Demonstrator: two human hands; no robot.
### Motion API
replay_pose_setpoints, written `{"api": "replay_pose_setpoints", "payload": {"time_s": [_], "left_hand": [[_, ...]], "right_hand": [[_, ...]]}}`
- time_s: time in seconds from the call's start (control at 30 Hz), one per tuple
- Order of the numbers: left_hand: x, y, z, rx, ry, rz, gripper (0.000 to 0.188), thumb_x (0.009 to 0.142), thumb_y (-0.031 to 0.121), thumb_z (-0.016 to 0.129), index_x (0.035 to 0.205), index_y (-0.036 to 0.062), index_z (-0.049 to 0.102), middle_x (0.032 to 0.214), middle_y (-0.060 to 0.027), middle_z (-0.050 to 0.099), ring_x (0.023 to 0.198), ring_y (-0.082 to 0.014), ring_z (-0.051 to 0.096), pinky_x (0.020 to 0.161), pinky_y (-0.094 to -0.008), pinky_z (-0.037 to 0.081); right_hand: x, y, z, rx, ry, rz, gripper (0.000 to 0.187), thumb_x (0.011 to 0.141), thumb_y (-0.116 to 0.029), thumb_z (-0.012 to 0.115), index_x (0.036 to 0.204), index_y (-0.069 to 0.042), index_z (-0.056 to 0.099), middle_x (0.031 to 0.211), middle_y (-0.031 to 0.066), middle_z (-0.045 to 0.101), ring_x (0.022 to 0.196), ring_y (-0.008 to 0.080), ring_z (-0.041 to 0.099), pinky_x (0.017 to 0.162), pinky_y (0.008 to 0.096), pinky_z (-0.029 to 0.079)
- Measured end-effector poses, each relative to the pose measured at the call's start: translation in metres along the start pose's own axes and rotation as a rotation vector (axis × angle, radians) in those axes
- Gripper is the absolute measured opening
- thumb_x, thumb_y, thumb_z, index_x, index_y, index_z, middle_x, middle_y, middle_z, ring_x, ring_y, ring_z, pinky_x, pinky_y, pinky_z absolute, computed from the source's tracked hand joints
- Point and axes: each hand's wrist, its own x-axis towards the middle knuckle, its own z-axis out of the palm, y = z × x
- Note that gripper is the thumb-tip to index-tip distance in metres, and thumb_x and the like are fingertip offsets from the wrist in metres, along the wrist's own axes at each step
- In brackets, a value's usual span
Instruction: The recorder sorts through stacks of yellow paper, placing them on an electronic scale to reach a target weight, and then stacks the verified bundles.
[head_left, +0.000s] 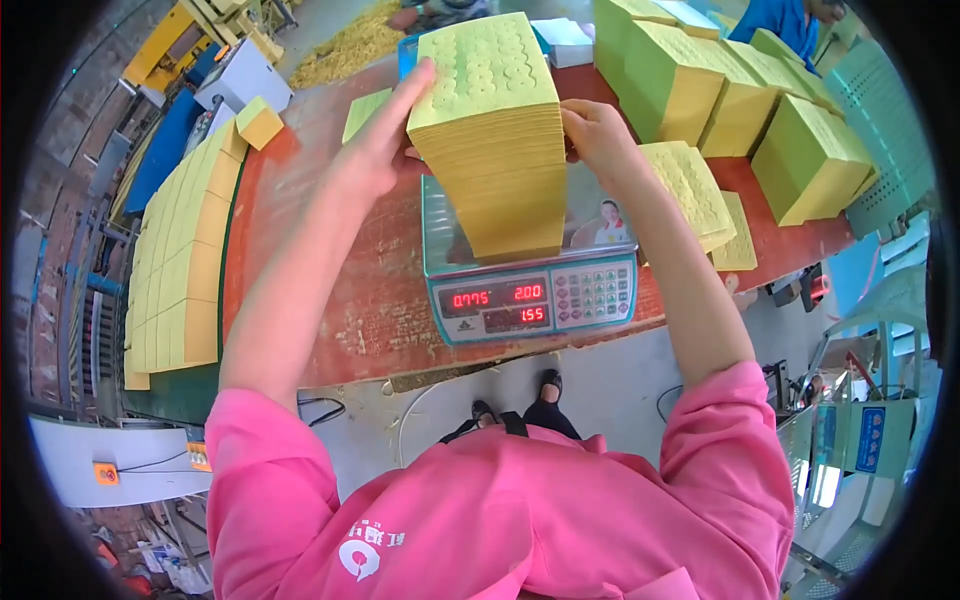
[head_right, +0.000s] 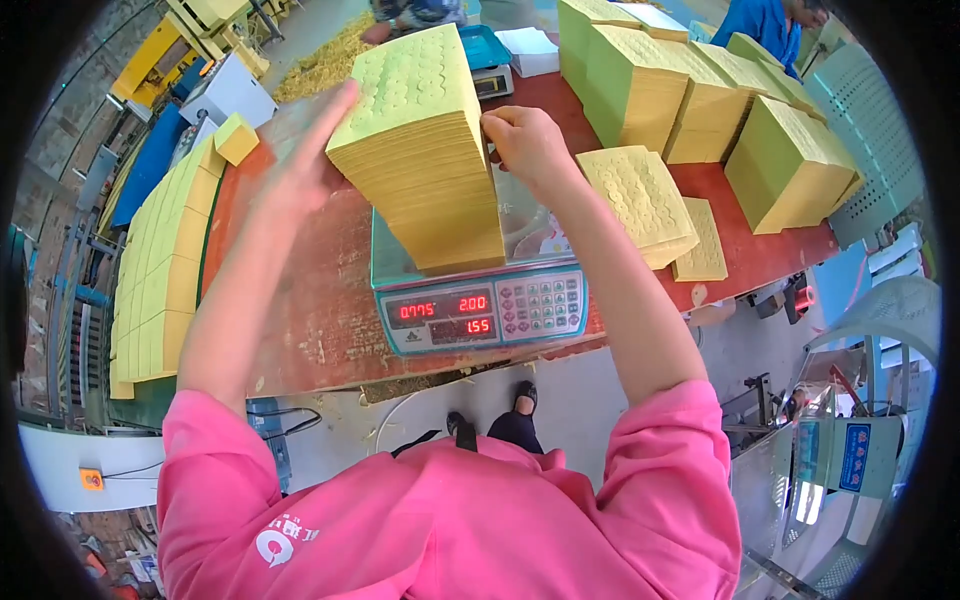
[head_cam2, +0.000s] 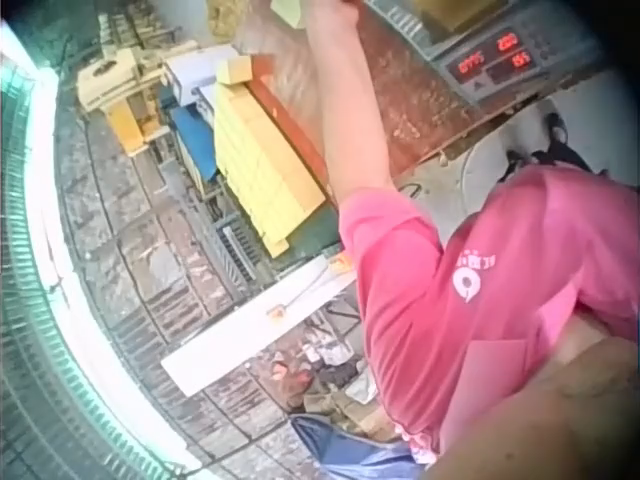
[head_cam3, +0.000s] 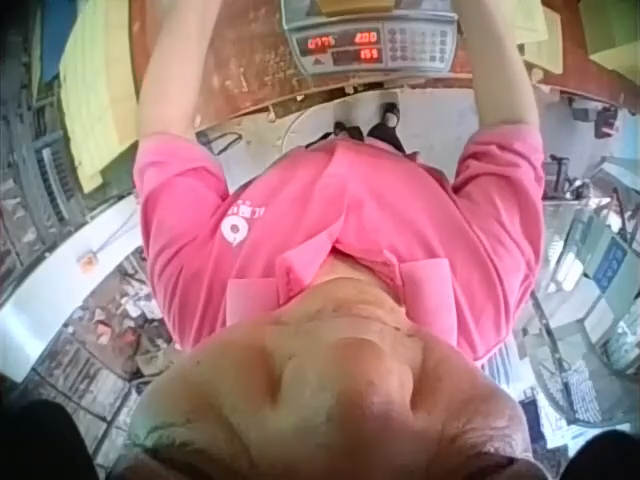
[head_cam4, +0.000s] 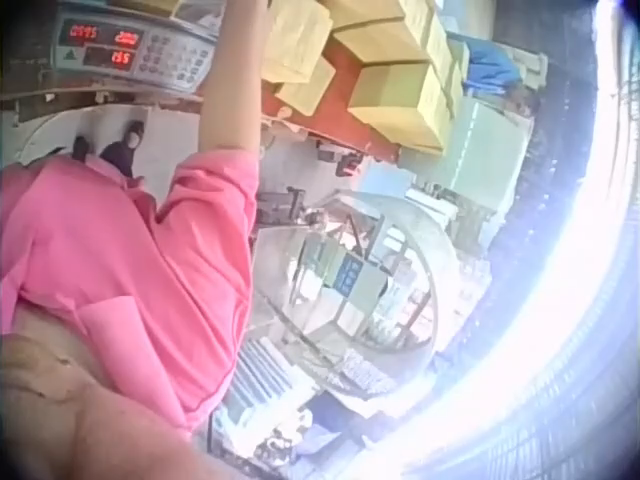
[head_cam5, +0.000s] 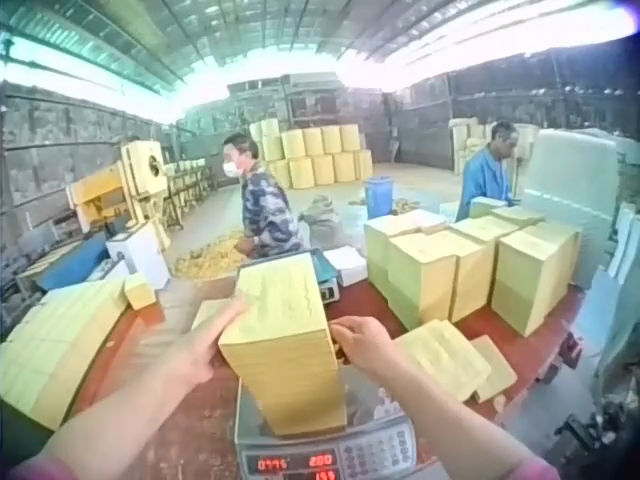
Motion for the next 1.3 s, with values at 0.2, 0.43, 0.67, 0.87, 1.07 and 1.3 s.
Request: {"api": "replay_pose_setpoints", "payload": {"time_s": [0.2,0.43,0.67,0.87,1.07,1.3], "left_hand": [[0.028,-0.055,0.011,-0.209,0.153,0.275,0.062,0.092,0.062,0.048,0.127,0.0124,0.054,0.111,-0.0001,0.062,0.091,-0.0128,0.060,0.080,-0.0334,0.048],[0.045,-0.096,0.041,-0.468,0.170,0.251,0.053,0.099,0.046,0.044,0.132,0.0053,0.048,0.125,-0.0067,0.057,0.110,-0.0176,0.058,0.090,-0.0360,0.051],[0.039,-0.084,0.050,-0.485,0.299,0.209,0.057,0.099,0.052,0.042,0.135,0.0086,0.045,0.128,-0.0061,0.054,0.118,-0.0198,0.052,0.095,-0.0404,0.047],[-0.042,-0.135,-0.041,-0.300,0.634,0.291,0.068,0.098,0.054,0.040,0.148,0.0095,0.029,0.150,-0.0091,0.034,0.139,-0.0263,0.031,0.109,-0.0508,0.032],[-0.175,-0.258,-0.084,-0.438,0.970,-0.127,0.049,0.096,0.037,0.052,0.125,-0.0015,0.050,0.124,-0.0160,0.057,0.114,-0.0307,0.056,0.096,-0.0414,0.046],[-0.197,-0.277,-0.059,-0.513,0.845,-0.122,0.029,0.093,0.025,0.056,0.107,-0.0006,0.060,0.106,-0.0158,0.064,0.097,-0.0254,0.063,0.086,-0.0357,0.050]], "right_hand": [[0.012,0.036,0.004,0.292,0.023,-0.012,0.047,0.096,-0.041,0.052,0.126,-0.006,0.060,0.115,0.0050,0.064,0.105,0.0148,0.057,0.085,0.0286,0.045],[0.008,0.016,0.034,0.667,-0.046,0.077,0.065,0.093,-0.057,0.053,0.129,-0.003,0.055,0.116,0.0056,0.060,0.101,0.0136,0.057,0.081,0.0287,0.049],[0.029,0.035,0.023,0.670,-0.126,0.194,0.060,0.098,-0.053,0.042,0.135,-0.006,0.052,0.129,0.0072,0.056,0.114,0.0181,0.053,0.096,0.0328,0.041],[-0.061,0.040,-0.036,0.601,0.008,-0.110,0.042,0.100,-0.027,0.044,0.128,0.003,0.055,0.127,0.0136,0.058,0.117,0.0246,0.057,0.099,0.0374,0.043],[-0.178,0.092,-0.079,0.556,0.032,0.215,0.033,0.101,-0.016,0.040,0.118,0.005,0.059,0.098,0.0130,0.066,0.088,0.0232,0.065,0.083,0.0369,0.050],[-0.232,0.112,-0.039,0.693,0.084,0.381,0.027,0.099,-0.010,0.043,0.114,0.004,0.060,0.094,0.0109,0.066,0.084,0.0211,0.064,0.079,0.0344,0.051]]}}
